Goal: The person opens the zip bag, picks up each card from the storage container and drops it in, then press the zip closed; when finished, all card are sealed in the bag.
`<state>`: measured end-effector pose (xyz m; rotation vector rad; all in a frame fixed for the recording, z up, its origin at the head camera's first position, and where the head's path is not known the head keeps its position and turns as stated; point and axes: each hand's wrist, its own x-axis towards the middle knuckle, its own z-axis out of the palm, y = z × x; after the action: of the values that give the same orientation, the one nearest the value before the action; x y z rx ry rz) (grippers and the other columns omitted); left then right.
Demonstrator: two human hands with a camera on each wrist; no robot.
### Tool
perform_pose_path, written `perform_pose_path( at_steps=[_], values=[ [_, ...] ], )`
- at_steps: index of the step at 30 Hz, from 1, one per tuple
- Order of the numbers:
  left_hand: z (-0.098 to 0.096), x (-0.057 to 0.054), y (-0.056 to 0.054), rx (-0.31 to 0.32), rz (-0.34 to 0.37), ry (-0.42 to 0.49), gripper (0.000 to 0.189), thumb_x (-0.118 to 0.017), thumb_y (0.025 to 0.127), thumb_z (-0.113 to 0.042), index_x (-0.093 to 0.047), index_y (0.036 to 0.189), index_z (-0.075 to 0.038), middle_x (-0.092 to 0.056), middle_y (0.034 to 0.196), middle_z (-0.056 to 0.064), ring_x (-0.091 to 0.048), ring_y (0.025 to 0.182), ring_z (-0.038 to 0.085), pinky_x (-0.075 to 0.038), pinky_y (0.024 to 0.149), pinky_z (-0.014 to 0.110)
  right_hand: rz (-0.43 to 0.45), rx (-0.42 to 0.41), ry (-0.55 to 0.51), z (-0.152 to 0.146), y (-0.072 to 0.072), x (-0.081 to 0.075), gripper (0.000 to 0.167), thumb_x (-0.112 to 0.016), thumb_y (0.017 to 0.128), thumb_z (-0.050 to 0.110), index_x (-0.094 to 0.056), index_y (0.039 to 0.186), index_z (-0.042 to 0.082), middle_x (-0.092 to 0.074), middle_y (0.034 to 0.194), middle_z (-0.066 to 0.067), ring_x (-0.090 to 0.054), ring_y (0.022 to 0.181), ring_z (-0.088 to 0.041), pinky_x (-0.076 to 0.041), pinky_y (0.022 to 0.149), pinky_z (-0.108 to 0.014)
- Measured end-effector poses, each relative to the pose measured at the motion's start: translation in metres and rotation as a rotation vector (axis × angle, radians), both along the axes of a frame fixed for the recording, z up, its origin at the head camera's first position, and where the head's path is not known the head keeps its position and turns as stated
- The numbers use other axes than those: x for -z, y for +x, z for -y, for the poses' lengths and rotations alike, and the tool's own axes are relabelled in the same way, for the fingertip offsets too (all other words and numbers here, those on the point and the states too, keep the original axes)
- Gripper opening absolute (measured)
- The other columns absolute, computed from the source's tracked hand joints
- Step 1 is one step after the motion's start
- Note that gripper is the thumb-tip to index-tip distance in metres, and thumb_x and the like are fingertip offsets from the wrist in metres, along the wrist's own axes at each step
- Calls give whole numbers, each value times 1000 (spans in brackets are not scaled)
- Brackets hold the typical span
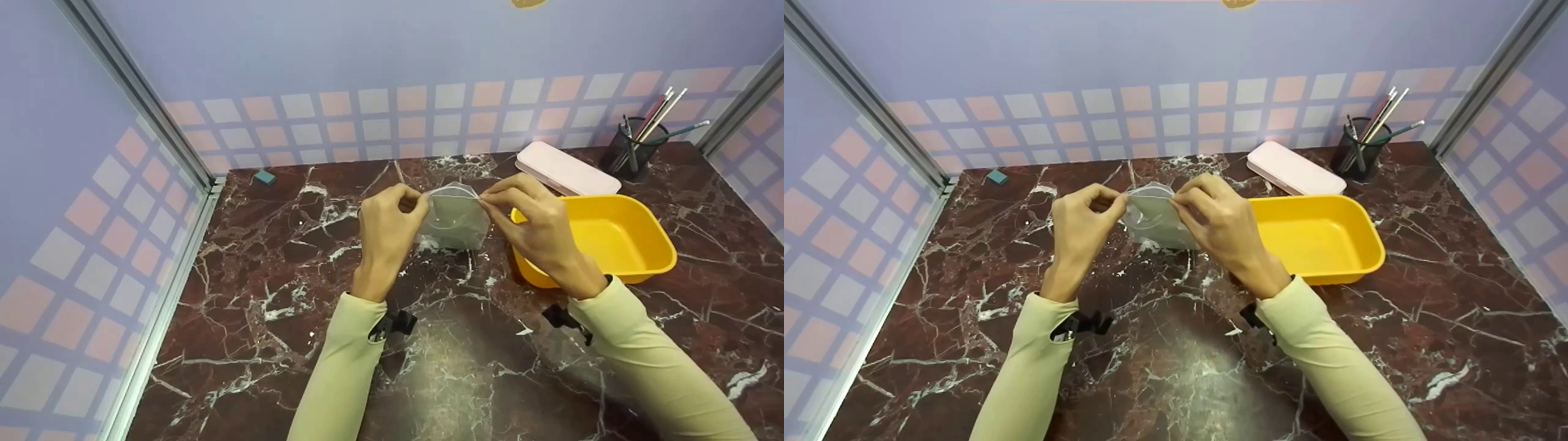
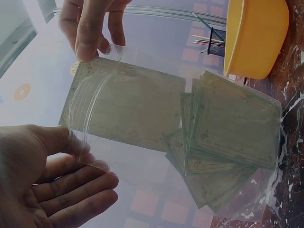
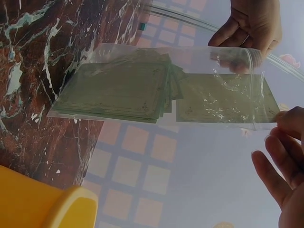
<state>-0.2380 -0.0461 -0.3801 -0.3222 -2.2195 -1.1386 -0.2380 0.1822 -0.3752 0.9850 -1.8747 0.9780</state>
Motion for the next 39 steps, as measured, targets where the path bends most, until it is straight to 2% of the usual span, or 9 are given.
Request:
perform_pose_path(
  at_steps=[6,11,13,19,23,28,31,35,39],
  values=[
    [0,-1,0,-8,3,1,10,-82,91,-10,-78,83,-4,-77,78,6,-72,64,18,-60,65,29,-3,14,21,0,-1,1,15,-84,83,-9,-78,92,0,-74,94,-13,-69,84,-31,-51,89,-20],
    [0,-1,-1,-11,-4,2,10,-81,90,-9,-78,83,-4,-77,78,7,-72,64,19,-61,64,30,30,22,67,1,-1,2,16,-86,81,-9,-78,90,2,-73,94,-11,-65,84,-30,-48,80,-32],
    [0,-1,0,-8,-7,3,10,-82,90,-8,-78,83,-3,-77,78,7,-72,64,19,-61,63,29,53,29,95,0,-1,1,15,-86,82,-9,-78,89,2,-72,95,-11,-64,86,-30,-47,79,-33],
    [0,-1,0,-3,-4,8,9,-82,90,-8,-78,84,-3,-77,78,8,-71,64,20,-60,63,28,121,66,187,-3,0,-3,9,-85,88,0,-80,94,2,-72,100,-11,-65,92,-29,-50,84,-27],
    [0,-1,0,-1,-8,6,10,-82,90,-8,-78,84,-3,-77,78,7,-72,64,19,-60,64,29,144,86,213,-5,2,-5,10,-85,89,2,-80,98,1,-73,101,-12,-66,96,-30,-51,87,-30],
    [0,-1,-1,5,-18,8,10,-81,91,-8,-77,83,-3,-77,77,6,-72,65,18,-60,64,28,164,82,205,-7,3,-5,14,-85,90,4,-80,103,1,-74,102,-12,-67,99,-30,-51,92,-31],
    [0,0,-1,4,-20,11,10,-82,91,-8,-77,83,-3,-77,77,6,-72,64,18,-61,64,28,191,63,181,-8,4,-4,17,-85,89,3,-79,105,0,-74,105,-12,-68,98,-29,-52,94,-26],
    [0,0,-1,4,-20,14,10,-81,90,-8,-77,83,-3,-77,77,7,-72,64,19,-61,63,28,261,26,145,-11,5,-3,25,-86,88,1,-76,111,-3,-74,108,-12,-71,93,-25,-55,90,-20],
    [0,0,-1,4,-23,12,10,-81,90,-8,-77,83,-2,-77,78,7,-72,64,19,-60,63,28,338,12,128,-12,6,1,34,-86,87,1,-74,118,-5,-74,112,-14,-73,93,-24,-59,87,-22]
  ],
)
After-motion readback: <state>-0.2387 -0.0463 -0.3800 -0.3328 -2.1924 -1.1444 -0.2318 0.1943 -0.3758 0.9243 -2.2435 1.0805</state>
